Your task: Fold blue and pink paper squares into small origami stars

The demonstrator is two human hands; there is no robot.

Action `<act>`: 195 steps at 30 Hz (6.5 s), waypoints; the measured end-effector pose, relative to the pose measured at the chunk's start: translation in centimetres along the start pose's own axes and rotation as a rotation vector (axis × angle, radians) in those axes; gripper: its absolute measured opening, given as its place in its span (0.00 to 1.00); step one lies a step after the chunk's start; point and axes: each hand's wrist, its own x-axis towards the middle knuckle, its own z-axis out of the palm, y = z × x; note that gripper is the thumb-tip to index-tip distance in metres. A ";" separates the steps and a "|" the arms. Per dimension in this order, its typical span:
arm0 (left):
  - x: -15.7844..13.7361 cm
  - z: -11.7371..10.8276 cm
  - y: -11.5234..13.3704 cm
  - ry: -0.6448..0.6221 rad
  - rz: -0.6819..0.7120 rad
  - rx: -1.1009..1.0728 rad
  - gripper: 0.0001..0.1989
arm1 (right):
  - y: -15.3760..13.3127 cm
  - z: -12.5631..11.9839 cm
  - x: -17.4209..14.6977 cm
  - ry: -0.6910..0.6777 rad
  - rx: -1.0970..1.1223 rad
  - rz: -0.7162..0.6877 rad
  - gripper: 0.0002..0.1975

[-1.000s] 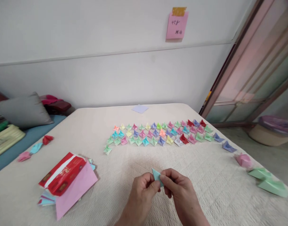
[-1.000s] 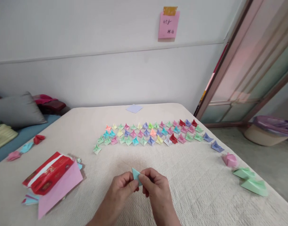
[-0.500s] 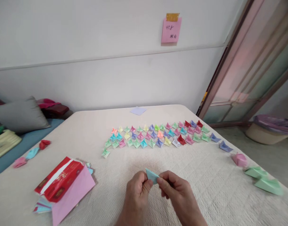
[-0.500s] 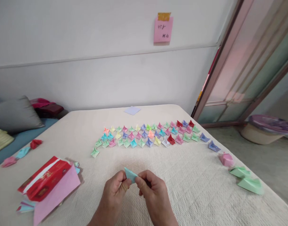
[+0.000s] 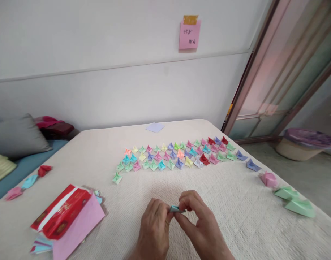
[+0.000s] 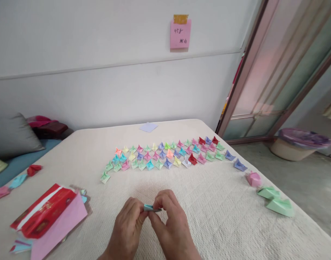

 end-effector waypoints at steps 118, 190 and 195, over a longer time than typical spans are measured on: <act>0.7 -0.8 0.9 -0.077 -0.782 -1.028 0.11 | 1.9 0.3 0.0 -0.041 0.583 0.250 0.11; 0.6 0.0 1.1 0.089 -1.017 -1.562 0.18 | 0.2 1.3 0.2 0.070 0.768 0.412 0.10; 0.3 -0.5 0.4 -0.178 -1.055 -1.885 0.25 | 0.2 0.8 0.6 -0.117 0.997 0.530 0.17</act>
